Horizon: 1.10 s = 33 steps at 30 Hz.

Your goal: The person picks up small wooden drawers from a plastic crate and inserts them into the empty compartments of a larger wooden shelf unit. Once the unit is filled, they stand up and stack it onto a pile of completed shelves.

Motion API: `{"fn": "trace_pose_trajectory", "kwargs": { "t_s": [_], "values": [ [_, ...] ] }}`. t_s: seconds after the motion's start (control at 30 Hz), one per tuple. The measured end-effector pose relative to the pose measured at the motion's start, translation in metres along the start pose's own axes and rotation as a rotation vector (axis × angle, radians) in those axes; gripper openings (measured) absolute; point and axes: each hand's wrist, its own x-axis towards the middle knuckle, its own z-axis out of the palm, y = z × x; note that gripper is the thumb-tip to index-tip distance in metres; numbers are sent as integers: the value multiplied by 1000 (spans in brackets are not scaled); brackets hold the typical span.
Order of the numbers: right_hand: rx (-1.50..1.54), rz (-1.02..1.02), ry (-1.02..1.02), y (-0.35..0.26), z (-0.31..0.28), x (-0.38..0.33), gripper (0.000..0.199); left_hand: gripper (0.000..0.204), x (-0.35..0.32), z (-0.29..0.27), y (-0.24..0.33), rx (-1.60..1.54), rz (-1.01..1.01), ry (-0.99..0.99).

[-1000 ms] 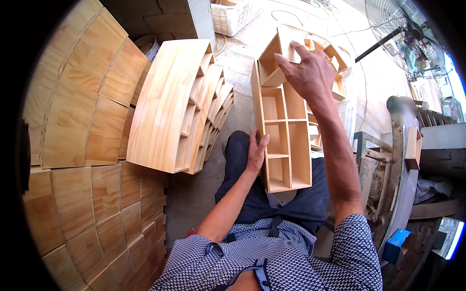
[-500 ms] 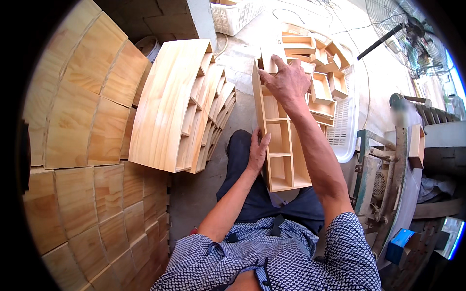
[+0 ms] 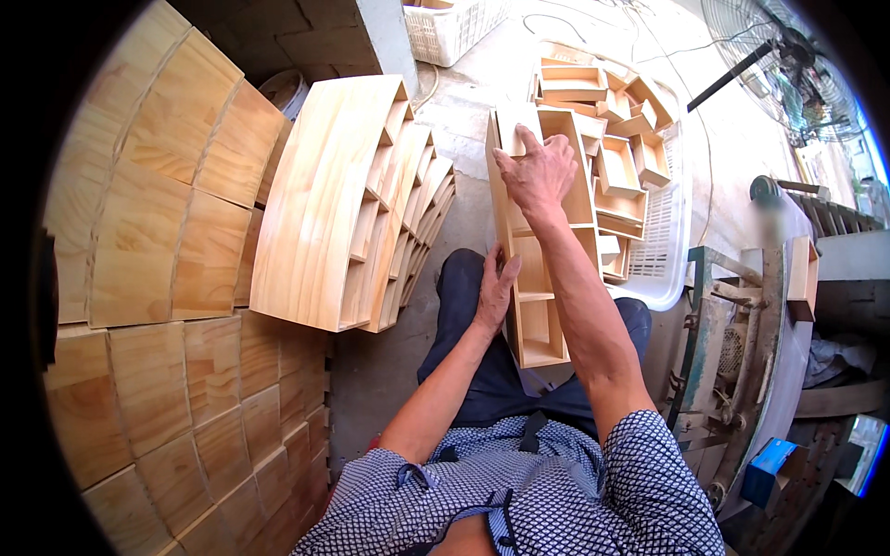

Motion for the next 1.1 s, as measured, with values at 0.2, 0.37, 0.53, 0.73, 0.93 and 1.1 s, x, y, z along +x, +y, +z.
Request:
{"fn": "trace_pose_trajectory", "kwargs": {
  "t_s": [0.2,0.37,0.53,0.73,0.93,1.1],
  "values": [
    [71,71,-102,-6,1,-5,58,107,0,-3,-4,4,17,11],
    [46,58,-37,-5,7,-10,60,107,0,-4,-5,14,18,2],
    [66,-35,99,11,28,-14,63,105,-2,1,4,77,19,1],
    [189,-16,80,8,35,-20,64,103,-3,-3,5,105,29,13],
    [75,-22,123,2,27,-12,65,105,0,-1,0,76,46,8],
    [93,45,-38,-2,17,6,63,105,1,1,2,92,61,9]
  ]
}}
